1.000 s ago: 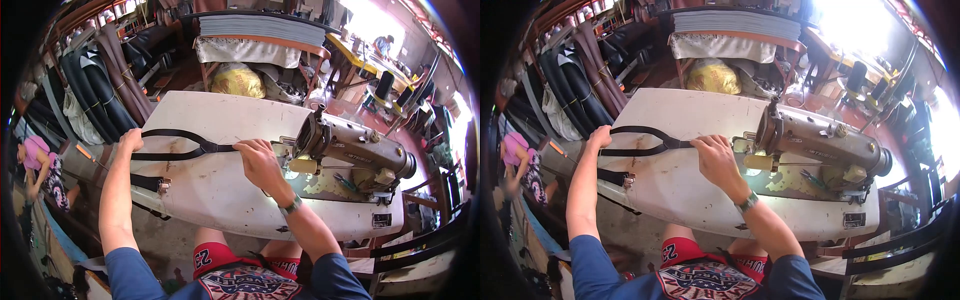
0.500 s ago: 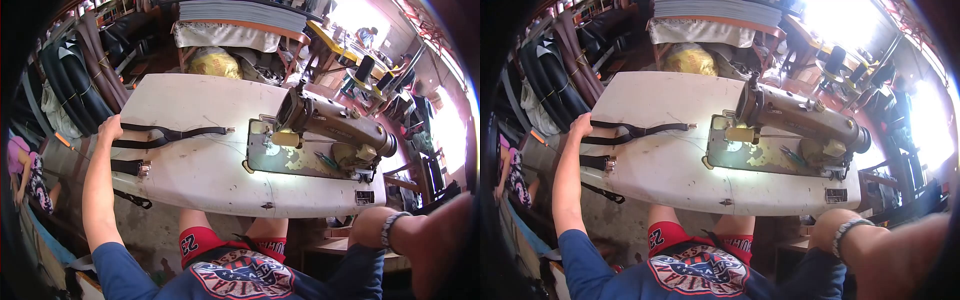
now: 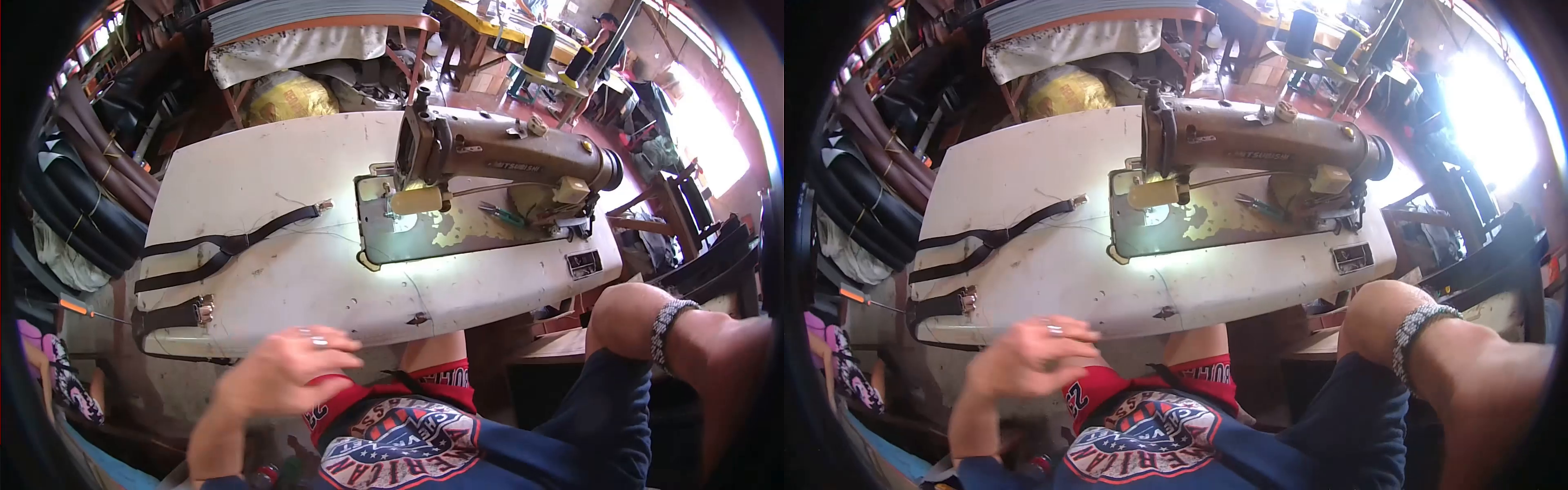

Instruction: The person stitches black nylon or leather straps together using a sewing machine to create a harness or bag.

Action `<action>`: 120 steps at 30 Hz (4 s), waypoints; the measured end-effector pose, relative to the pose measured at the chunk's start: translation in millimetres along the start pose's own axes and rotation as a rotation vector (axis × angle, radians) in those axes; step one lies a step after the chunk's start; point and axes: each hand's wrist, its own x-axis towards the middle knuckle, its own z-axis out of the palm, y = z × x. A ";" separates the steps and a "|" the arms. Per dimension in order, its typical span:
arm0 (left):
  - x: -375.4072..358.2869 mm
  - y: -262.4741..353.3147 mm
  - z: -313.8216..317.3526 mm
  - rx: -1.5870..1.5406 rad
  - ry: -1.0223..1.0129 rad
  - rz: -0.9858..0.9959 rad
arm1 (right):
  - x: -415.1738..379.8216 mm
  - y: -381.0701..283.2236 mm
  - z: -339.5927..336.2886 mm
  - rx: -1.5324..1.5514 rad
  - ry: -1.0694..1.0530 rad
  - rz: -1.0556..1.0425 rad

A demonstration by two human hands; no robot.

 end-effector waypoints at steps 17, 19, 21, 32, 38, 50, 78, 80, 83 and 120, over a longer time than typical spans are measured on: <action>85.1 -32.4 68.2 0.318 0.633 -0.119 | -337.2 153.4 76.5 -0.395 -0.493 1.084; 96.3 -32.9 85.5 0.249 0.573 -0.085 | -369.2 181.5 89.5 -0.404 -0.411 0.957; 109.0 -32.1 90.0 0.215 0.580 -0.121 | -365.5 185.5 101.4 -0.346 -0.229 1.154; 190.8 -83.1 94.7 0.573 0.584 -0.137 | -349.9 168.5 93.7 -0.336 -0.184 1.188; 199.0 -87.8 98.6 0.597 0.674 0.012 | -322.0 130.7 69.4 -0.376 -0.318 1.135; 188.8 -55.3 103.1 0.202 0.378 -0.019 | -318.8 215.3 -309.7 -1.105 -0.192 1.344; 92.8 35.6 144.0 -0.253 0.219 0.163 | -320.6 -14.4 -1.9 -0.202 -0.478 1.214; 68.3 21.5 144.0 -0.382 0.053 0.101 | -309.8 -33.1 -11.8 -0.264 -0.606 1.361; 27.3 -9.6 145.1 -0.553 -0.201 -0.087 | -294.7 -39.9 -29.7 -0.377 -0.630 1.501; 150.2 -123.2 34.8 0.390 0.430 -0.149 | -338.3 65.9 66.3 -0.629 -0.331 1.085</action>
